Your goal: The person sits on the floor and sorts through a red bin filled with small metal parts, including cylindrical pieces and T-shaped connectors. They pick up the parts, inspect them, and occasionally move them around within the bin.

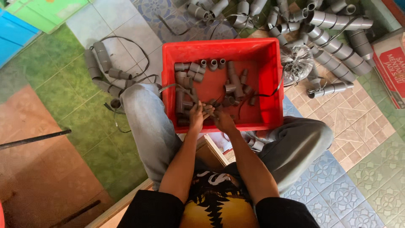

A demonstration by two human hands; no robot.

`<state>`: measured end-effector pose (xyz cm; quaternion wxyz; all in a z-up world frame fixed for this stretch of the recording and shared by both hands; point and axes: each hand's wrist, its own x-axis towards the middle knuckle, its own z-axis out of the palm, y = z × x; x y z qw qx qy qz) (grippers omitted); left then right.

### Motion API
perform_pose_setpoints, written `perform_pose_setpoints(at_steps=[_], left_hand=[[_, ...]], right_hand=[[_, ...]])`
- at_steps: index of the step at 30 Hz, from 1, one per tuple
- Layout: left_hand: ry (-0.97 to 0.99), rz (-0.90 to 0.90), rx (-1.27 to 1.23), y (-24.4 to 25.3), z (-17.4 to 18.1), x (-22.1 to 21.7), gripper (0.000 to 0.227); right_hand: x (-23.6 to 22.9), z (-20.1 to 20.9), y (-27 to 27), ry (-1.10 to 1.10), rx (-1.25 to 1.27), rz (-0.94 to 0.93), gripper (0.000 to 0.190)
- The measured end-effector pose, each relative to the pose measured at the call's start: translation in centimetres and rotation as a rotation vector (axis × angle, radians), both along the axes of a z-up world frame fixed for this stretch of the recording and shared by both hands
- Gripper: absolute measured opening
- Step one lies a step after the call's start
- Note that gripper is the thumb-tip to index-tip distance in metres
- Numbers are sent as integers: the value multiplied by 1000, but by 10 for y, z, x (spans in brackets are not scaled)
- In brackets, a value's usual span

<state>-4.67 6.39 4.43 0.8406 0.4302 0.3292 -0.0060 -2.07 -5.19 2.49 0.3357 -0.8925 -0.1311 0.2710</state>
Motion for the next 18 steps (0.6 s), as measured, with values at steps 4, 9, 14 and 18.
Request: perform_pose_setpoints(at_steps=[4,9,14,18], left_hand=[[56,53,115,4,-2,-4,54],[149,-25,291,6,-15,-9,55],[267,-271,323,-7,-2,-17,93],[258,-744,754,-10,-32,-3,68]], right_hand=[[-7,-1,9,-122,91,103,27],[-20,-3,18,-292,115,139,23],[-25,18,11,119,598,-331,54],[-12,-10,-5,170,630,-649,46]])
